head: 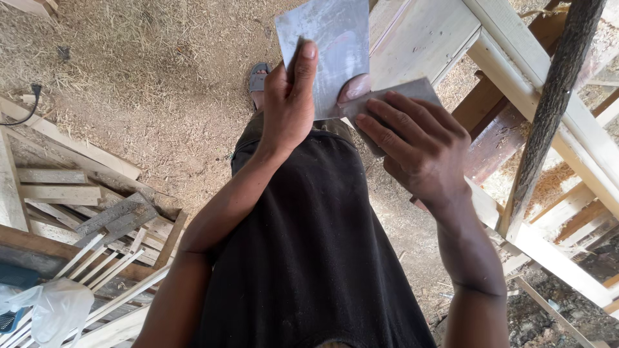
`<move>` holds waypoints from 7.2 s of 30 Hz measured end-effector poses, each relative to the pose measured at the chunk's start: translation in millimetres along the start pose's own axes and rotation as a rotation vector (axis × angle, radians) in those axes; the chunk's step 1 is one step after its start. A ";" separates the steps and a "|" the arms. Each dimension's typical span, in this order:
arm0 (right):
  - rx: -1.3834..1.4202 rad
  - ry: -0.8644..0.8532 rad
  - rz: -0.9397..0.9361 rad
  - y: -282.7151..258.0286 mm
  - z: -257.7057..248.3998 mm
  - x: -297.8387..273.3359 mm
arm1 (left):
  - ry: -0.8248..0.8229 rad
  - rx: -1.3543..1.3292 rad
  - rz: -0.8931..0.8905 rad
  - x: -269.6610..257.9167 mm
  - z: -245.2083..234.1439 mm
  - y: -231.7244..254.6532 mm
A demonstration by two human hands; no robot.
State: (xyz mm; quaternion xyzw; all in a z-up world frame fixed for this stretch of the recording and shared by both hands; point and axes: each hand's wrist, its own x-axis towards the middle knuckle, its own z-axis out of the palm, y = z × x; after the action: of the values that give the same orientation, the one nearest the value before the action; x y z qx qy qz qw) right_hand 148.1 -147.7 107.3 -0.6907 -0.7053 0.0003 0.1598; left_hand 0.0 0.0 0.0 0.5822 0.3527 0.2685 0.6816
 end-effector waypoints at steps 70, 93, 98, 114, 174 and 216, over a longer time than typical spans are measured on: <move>0.001 -0.137 -0.455 150.9 123.4 -40.9 | 0.510 -0.561 -0.142 -38.5 -38.7 -85.4; 0.141 -0.263 -0.281 148.0 105.2 -69.9 | 0.458 -0.616 -0.110 -51.2 -43.2 -67.9; 0.221 -0.152 -0.138 141.1 77.0 -62.3 | 0.419 -0.656 -0.078 -60.3 -42.3 -76.1; 0.326 -0.051 -0.344 71.1 19.6 -23.6 | 0.589 -0.303 0.002 -77.2 52.2 -63.0; 0.157 -0.291 -0.502 152.6 143.4 -48.8 | 0.920 -0.631 0.036 -154.5 51.3 -98.2; 0.051 -0.230 -0.447 131.8 146.8 -61.5 | 0.933 -0.653 0.037 -152.6 39.2 -110.9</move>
State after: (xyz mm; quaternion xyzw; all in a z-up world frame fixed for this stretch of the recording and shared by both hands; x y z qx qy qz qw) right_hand 243.1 -169.3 -75.0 -0.5088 -0.8537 0.0615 0.0922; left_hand -66.4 -161.9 -80.5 0.1674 0.5048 0.6042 0.5934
